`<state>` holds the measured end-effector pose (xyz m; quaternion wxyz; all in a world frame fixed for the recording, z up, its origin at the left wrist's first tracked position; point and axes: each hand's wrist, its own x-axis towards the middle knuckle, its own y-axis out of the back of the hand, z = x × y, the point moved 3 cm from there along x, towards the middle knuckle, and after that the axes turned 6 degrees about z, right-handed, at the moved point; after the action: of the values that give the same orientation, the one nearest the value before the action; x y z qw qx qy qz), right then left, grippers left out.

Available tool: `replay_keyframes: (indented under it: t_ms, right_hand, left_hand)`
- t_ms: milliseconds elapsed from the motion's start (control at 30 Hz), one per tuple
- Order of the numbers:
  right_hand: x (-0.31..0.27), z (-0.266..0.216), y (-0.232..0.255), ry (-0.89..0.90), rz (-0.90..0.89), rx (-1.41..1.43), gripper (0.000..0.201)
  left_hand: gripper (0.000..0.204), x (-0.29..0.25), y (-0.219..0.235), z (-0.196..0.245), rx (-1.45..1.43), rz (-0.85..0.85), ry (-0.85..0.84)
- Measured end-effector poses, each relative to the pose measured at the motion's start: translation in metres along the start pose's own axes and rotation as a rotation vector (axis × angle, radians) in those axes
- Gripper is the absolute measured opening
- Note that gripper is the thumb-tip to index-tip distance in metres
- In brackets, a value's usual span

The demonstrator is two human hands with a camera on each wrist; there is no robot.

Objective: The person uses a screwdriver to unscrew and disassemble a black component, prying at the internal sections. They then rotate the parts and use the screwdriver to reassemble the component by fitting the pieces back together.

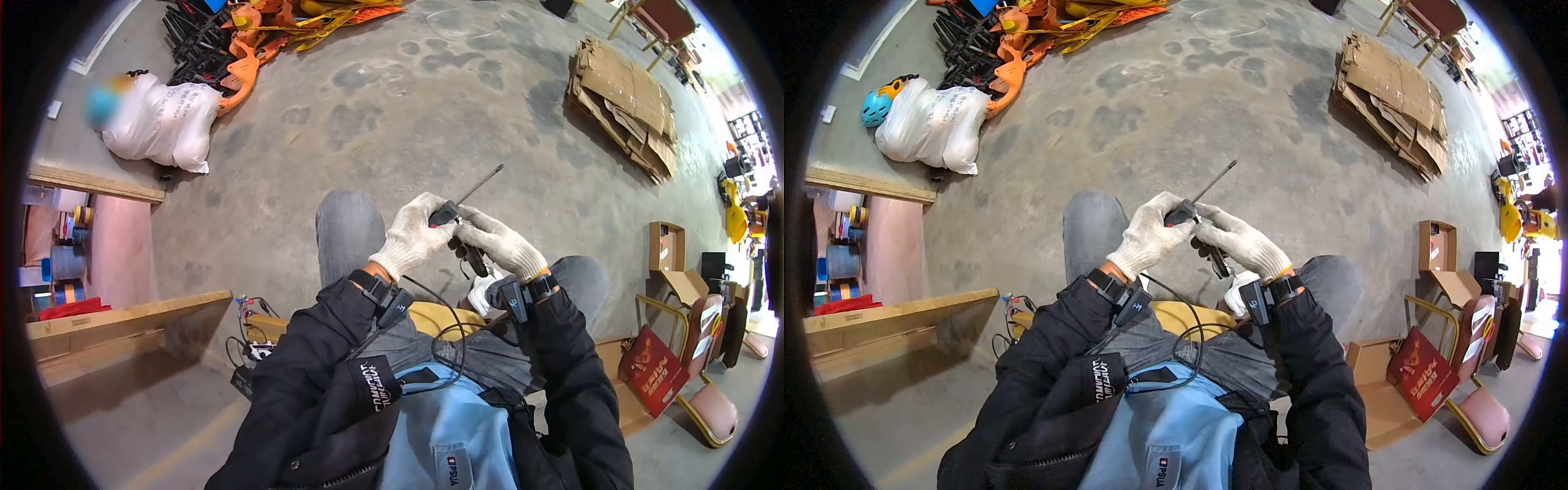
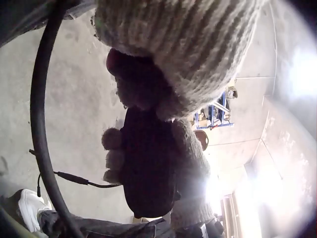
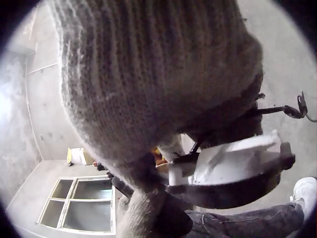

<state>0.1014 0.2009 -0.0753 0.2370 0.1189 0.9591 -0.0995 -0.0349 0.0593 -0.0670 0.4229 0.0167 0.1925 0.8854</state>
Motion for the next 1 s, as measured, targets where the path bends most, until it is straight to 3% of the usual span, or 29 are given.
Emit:
replay_keyframes:
  t_ms: [67, 133, 367, 467, 533, 600, 667, 833, 1000]
  right_hand:
    - [0.002, 0.005, 0.001, 0.005, -0.025, -0.016, 0.065]
    - [0.003, 0.009, 0.005, -0.006, -0.046, -0.007, 0.065]
    - [0.000, 0.005, 0.005, 0.003, -0.083, 0.020, 0.068]
    - [-0.001, 0.003, 0.012, 0.022, 0.025, 0.001, 0.068]
    - [-0.004, -0.002, 0.022, 0.082, 0.150, -0.064, 0.069]
    - [-0.004, -0.006, 0.025, 0.078, 0.146, -0.035, 0.067]
    - [-0.001, -0.003, 0.031, 0.081, 0.160, 0.102, 0.067]
    - [0.003, -0.004, 0.035, 0.092, 0.224, 0.478, 0.060]
    - [-0.002, -0.011, 0.036, 0.166, 0.261, 0.409, 0.051]
  left_hand:
    - [0.030, 0.000, -0.001, 0.000, -0.003, -0.013, -0.007]
    - [0.027, 0.000, -0.003, 0.004, 0.208, 0.015, -0.130]
    - [0.026, 0.002, -0.008, -0.001, 0.148, 0.024, -0.080]
    - [0.027, 0.005, -0.006, -0.004, 0.061, 0.037, 0.009]
    - [0.028, 0.005, -0.001, -0.006, -0.021, -0.022, 0.208]
    - [0.027, 0.010, 0.001, -0.019, -0.081, -0.029, 0.186]
    - [0.026, 0.012, 0.003, -0.027, -0.158, -0.024, 0.297]
    - [0.022, 0.014, 0.006, -0.030, -0.088, -0.094, 0.361]
    - [0.021, 0.026, -0.001, -0.036, 0.054, -0.158, 0.461]
